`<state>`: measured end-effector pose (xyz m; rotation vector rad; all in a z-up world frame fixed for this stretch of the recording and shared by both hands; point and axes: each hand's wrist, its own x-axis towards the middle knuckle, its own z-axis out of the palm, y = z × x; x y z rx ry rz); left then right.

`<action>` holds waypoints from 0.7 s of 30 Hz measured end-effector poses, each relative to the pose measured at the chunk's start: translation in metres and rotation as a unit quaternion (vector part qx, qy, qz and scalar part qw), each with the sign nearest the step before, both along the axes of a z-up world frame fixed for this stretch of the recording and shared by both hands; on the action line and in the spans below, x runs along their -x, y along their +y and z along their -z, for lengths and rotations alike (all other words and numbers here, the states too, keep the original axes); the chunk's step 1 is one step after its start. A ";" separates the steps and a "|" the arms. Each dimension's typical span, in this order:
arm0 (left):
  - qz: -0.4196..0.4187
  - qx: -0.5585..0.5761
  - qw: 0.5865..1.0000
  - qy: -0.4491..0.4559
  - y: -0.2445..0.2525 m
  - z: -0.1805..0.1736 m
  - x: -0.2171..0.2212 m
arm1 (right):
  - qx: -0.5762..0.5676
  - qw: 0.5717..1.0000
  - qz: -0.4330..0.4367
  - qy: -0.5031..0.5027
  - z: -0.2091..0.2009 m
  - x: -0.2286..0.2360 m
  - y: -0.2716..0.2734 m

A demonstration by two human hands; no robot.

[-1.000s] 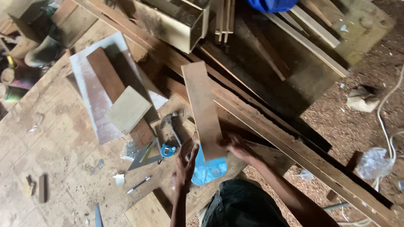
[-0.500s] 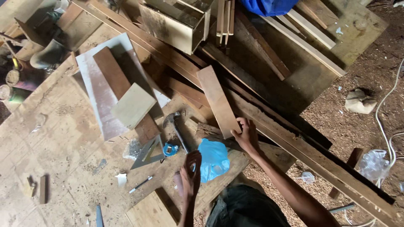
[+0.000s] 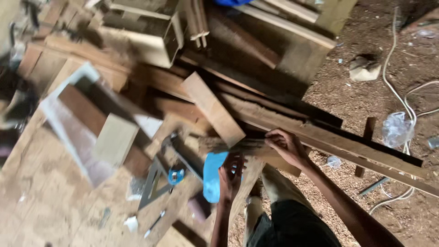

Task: The person sands a small wooden board with a sanding block, then picks up a long wooden stick, measures it with a tape measure, and marks it with a pen. The person places the stick on the board and continues measuring and marking.

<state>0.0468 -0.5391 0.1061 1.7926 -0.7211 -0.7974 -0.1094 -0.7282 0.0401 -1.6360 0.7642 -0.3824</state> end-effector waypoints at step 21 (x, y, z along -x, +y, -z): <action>0.041 -0.217 0.975 0.038 -0.258 0.110 -0.004 | 0.340 0.884 0.120 0.299 0.232 -0.024 -0.443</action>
